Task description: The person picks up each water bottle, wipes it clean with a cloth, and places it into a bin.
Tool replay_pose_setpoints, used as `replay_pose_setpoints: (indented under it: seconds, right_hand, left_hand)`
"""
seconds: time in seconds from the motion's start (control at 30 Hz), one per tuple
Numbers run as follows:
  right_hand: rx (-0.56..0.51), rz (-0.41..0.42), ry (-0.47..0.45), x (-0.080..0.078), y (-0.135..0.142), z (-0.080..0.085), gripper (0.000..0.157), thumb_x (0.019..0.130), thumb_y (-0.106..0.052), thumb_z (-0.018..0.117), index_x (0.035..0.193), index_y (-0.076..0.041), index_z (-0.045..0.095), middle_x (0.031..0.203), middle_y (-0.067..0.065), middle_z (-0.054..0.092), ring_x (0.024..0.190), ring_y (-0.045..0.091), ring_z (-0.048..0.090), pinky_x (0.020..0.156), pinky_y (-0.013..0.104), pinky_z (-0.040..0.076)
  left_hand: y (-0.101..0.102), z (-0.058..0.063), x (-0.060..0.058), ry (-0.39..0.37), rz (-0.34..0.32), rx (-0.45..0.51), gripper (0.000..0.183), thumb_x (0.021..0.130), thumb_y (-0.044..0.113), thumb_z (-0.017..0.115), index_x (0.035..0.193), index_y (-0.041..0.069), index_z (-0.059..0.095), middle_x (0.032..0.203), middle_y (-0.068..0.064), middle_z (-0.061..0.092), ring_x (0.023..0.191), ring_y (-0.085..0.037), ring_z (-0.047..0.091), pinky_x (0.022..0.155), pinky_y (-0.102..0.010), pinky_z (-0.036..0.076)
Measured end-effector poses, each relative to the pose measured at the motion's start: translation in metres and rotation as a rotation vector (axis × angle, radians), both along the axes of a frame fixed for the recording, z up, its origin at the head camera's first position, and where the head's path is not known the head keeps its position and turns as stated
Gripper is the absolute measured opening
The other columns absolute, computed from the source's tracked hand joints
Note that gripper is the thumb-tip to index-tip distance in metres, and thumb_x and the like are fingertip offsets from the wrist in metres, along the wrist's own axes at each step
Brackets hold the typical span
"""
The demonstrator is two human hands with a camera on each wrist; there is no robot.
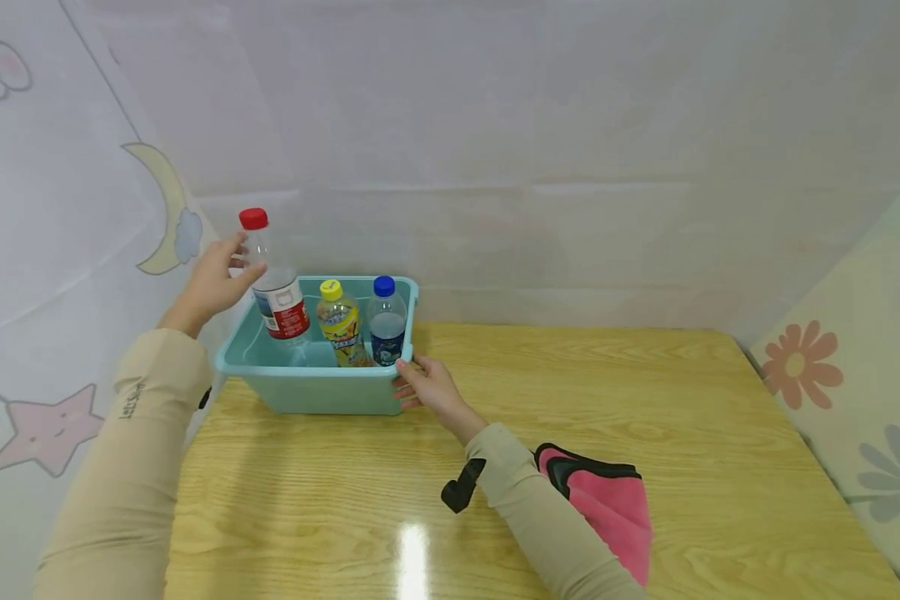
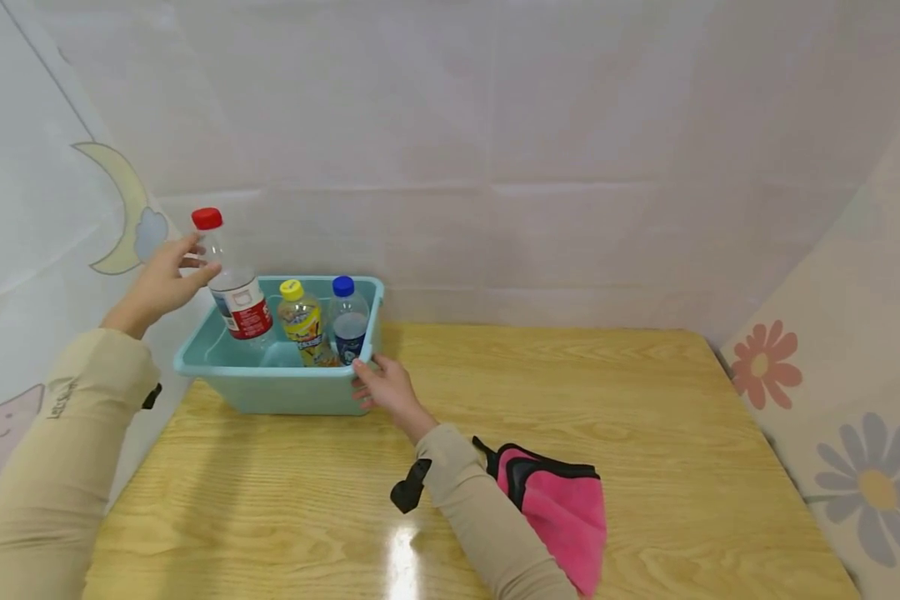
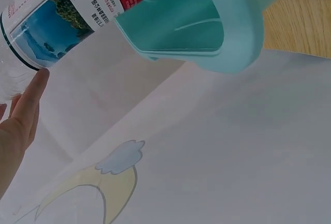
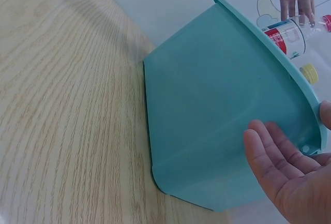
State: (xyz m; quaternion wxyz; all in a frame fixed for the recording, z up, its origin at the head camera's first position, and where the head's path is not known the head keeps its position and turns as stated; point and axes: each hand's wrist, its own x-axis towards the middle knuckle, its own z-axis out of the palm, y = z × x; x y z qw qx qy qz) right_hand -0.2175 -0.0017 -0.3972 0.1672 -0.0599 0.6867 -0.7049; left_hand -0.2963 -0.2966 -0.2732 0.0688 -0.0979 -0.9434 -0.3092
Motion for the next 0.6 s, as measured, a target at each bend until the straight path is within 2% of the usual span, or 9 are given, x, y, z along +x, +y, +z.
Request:
replay_pose_setpoints:
  seconds: [0.1, 0.33, 0.6]
  right_hand:
    - [0.001, 0.003, 0.006, 0.000, 0.000, 0.000, 0.048, 0.098, -0.021, 0.044, 0.134, 0.010, 0.035, 0.106, 0.031, 0.057, 0.096, 0.045, 0.056, 0.079, 0.052, 0.049]
    - [0.007, 0.005, 0.002, 0.002, 0.001, 0.002, 0.049, 0.098, -0.021, 0.044, 0.134, 0.010, 0.034, 0.107, 0.032, 0.057, 0.097, 0.045, 0.056, 0.079, 0.051, 0.049]
    - [0.013, 0.000, 0.002, 0.005, 0.002, 0.003, 0.047, 0.098, -0.021, 0.044, 0.133, 0.008, 0.037, 0.106, 0.031, 0.057, 0.096, 0.044, 0.056, 0.079, 0.052, 0.049]
  left_hand:
    - [-0.003, -0.004, -0.002, -0.015, 0.001, 0.011, 0.065, 0.093, 0.022, 0.052, 0.140, -0.008, 0.019, 0.128, -0.033, 0.030, 0.113, -0.050, 0.038, 0.092, -0.060, 0.036]
    - [-0.008, -0.012, -0.007, -0.058, 0.049, 0.032, 0.065, 0.088, 0.024, 0.061, 0.134, -0.009, 0.029, 0.129, -0.032, 0.036, 0.110, -0.047, 0.042, 0.088, -0.057, 0.041]
    - [-0.012, -0.030, -0.008, -0.162, 0.084, -0.023, 0.063, 0.083, 0.023, 0.066, 0.128, -0.010, 0.037, 0.125, -0.031, 0.043, 0.112, -0.045, 0.042, 0.089, -0.055, 0.041]
